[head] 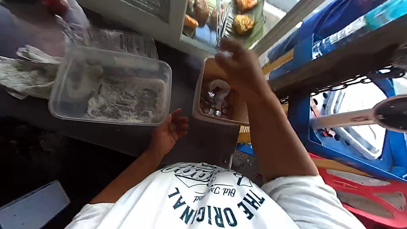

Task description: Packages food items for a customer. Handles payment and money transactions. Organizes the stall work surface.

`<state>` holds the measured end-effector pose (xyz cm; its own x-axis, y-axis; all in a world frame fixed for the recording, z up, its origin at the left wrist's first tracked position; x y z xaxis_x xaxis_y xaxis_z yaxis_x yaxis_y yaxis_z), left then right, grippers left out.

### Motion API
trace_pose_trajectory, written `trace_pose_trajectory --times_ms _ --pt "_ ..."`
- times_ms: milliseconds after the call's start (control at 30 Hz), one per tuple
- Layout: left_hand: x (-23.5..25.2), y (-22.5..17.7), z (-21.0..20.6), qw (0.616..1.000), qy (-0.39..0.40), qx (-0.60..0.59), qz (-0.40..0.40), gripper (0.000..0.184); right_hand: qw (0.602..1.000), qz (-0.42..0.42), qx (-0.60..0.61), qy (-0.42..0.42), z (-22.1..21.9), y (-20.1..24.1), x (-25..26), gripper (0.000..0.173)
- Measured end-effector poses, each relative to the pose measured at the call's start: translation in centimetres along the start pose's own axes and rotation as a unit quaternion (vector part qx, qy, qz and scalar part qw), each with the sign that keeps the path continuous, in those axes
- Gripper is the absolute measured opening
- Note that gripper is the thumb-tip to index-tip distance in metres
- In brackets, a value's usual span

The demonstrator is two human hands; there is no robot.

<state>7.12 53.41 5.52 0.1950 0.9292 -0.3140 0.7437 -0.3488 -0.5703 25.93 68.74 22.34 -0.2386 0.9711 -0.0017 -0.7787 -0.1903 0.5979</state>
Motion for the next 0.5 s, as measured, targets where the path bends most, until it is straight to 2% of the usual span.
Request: trace_pose_trajectory --times_ms 67,133,233,367,433,500 --pt "0.0 0.1 0.1 1.0 0.007 -0.005 0.004 0.053 0.995 0.049 -0.05 0.07 -2.1 0.2 -6.1 0.034" --pt "-0.1 0.1 0.1 1.0 0.007 0.0 0.004 0.052 0.989 0.07 -0.076 0.108 -4.3 -0.6 -10.7 0.026" --pt "-0.2 0.1 0.3 1.0 0.014 0.002 -0.014 0.051 0.979 0.13 -0.106 0.114 -5.5 -0.4 -14.6 0.029" --pt "-0.7 0.0 0.3 0.998 0.043 0.002 -0.039 0.049 0.945 0.208 -0.069 0.242 -5.0 0.2 -17.5 0.033" --pt "-0.7 -0.2 0.3 0.998 0.038 -0.007 -0.04 0.05 0.939 0.192 -0.041 0.282 -4.2 -0.2 -17.1 0.028" --pt "-0.3 -0.4 0.1 0.998 0.012 -0.037 -0.041 0.047 0.954 0.133 -0.048 0.266 -3.7 -1.1 -14.9 0.025"
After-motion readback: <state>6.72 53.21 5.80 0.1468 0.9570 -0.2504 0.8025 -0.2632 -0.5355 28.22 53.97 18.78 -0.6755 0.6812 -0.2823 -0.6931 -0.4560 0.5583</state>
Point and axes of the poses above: each hand's wrist, its own x-axis towards the middle knuckle, its own z-axis out of the back of the hand, y = z × x, the point moved 3 cm from there along x, towards the middle knuckle, and after that the axes turned 6 degrees about -x, right-handed, at the moved point
